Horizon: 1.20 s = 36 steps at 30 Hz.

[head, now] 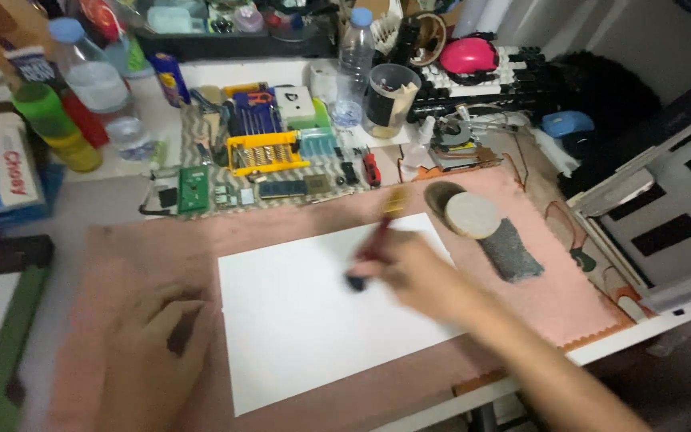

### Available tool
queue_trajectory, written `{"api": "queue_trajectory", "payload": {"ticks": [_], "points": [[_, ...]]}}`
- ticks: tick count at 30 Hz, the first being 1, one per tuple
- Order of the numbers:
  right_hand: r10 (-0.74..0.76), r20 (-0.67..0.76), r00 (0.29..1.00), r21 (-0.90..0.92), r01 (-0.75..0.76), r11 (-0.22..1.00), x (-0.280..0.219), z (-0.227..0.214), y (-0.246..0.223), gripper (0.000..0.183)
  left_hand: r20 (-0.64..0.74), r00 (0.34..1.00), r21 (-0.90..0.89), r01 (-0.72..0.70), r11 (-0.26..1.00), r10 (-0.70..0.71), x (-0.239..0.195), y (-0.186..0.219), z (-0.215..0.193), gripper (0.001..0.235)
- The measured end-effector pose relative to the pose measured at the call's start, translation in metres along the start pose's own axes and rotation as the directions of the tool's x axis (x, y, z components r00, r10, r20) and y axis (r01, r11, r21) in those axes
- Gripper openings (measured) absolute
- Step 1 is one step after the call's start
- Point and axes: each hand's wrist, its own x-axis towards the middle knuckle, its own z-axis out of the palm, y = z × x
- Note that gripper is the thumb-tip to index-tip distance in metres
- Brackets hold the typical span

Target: The person cleans a white sheet of paper on a cluttered desk using a brush and a small pad. They repeatedly brush and wipe the paper surface, occasionally pausing to clean the brush with a cloth.

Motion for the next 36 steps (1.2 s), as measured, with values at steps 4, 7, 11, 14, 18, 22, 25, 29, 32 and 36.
{"api": "queue_trajectory", "payload": {"ticks": [4, 7, 11, 14, 18, 22, 25, 29, 32, 36], "points": [[0.453, -0.237, 0.859, -0.145, -0.493, 0.858, -0.052, -0.065, 0.017, 0.025, -0.017, 1.000, -0.039, 0.000, 0.999, -0.001, 0.005, 0.015, -0.004, 0.015], [0.559, -0.286, 0.778, -0.174, -0.616, 0.768, -0.052, -0.067, 0.012, 0.020, 0.026, 0.999, -0.081, 0.039, 0.996, -0.037, 0.006, 0.018, -0.007, 0.014], [0.085, -0.254, 0.963, -0.215, -0.141, 0.966, -0.015, -0.006, 0.007, 0.019, 0.012, 0.998, -0.107, 0.068, 0.992, -0.067, 0.004, 0.012, -0.004, 0.013], [-0.067, -0.113, 0.991, 0.014, 0.069, 0.998, 0.031, 0.055, -0.054, 0.021, 0.001, 0.999, -0.114, 0.052, 0.992, -0.052, 0.006, 0.016, -0.010, 0.011], [-0.234, 0.002, 0.972, 0.075, 0.233, 0.970, 0.060, 0.115, -0.085, 0.016, 0.010, 0.996, -0.150, 0.085, 0.985, -0.085, 0.007, 0.020, -0.011, 0.016], [-0.139, 0.057, 0.989, 0.113, 0.132, 0.985, 0.040, 0.080, -0.056, 0.016, 0.082, 0.989, -0.168, 0.138, 0.976, -0.126, 0.011, 0.027, -0.020, 0.013], [0.048, 0.039, 0.998, 0.072, -0.050, 0.996, -0.006, 0.025, -0.014, 0.018, 0.153, 0.964, -0.099, 0.235, 0.967, -0.218, 0.014, 0.033, -0.024, 0.018], [0.540, -0.177, 0.823, -0.215, -0.568, 0.795, -0.064, -0.051, -0.006, 0.034, 0.157, 0.960, -0.078, 0.248, 0.966, -0.234, 0.011, 0.029, -0.020, 0.019], [0.655, -0.292, 0.697, -0.200, -0.714, 0.671, -0.085, -0.071, 0.011, 0.033, 0.110, 0.981, -0.087, 0.172, 0.981, -0.162, 0.009, 0.026, -0.016, 0.018], [0.604, -0.276, 0.748, -0.140, -0.653, 0.744, -0.069, -0.049, -0.004, 0.032, 0.123, 0.977, -0.086, 0.183, 0.979, -0.172, 0.010, 0.033, -0.021, 0.022]]}}
